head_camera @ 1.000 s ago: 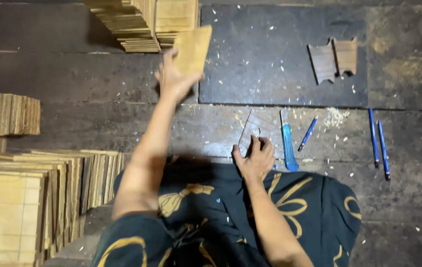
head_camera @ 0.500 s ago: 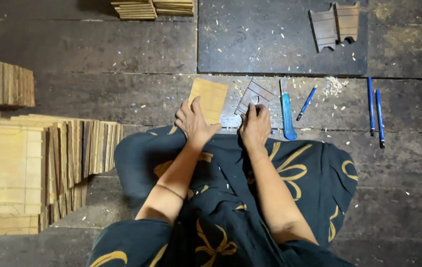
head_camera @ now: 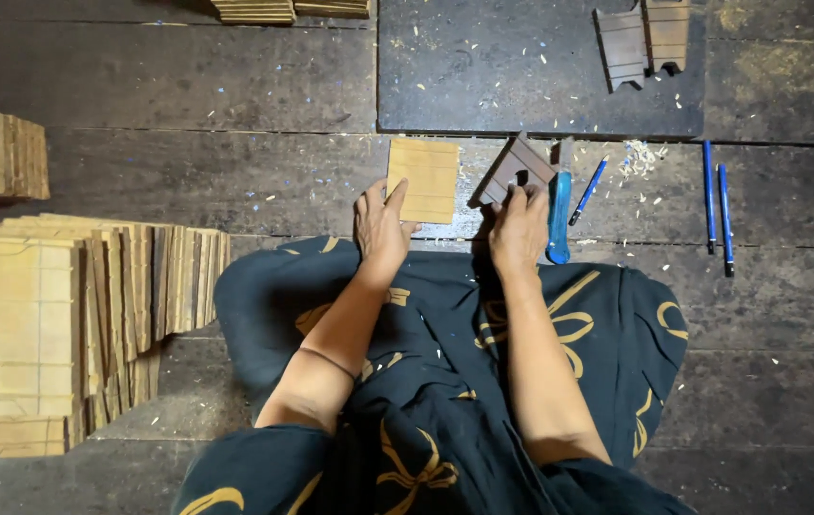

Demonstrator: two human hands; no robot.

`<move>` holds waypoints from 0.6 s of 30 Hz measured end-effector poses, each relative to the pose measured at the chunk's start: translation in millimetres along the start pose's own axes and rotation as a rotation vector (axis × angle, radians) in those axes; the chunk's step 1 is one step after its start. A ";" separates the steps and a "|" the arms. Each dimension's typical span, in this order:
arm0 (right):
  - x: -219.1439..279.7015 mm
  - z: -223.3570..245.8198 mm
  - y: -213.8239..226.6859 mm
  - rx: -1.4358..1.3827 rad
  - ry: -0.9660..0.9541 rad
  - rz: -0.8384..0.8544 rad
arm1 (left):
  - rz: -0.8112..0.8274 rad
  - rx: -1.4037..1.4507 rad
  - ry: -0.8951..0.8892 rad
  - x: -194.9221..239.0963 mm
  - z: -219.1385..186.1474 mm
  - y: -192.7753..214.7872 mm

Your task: The person sits on the floor and uses a small knife to carve a decorative pattern into small wooden pieces. They repeatedly pick up pieces, carve along marked lines, and place the finished pieces aside.

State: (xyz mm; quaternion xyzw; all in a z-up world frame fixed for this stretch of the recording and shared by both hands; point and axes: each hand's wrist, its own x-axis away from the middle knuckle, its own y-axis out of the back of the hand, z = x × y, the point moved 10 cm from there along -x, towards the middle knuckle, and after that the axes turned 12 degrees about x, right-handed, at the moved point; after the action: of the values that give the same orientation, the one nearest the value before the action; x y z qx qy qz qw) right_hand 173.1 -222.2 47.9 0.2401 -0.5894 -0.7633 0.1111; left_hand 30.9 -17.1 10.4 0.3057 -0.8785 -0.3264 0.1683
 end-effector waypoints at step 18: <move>16.4 107.2 -16.3 -0.028 0.467 0.051 | 0.078 0.240 0.038 -23.6 40.5 -11.4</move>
State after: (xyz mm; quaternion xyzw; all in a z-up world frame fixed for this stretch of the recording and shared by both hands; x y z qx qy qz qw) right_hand 107.5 -134.3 48.9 0.3937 -0.5430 -0.6920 0.2670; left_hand 33.5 10.3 -29.2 0.2955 -0.9190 -0.2062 0.1598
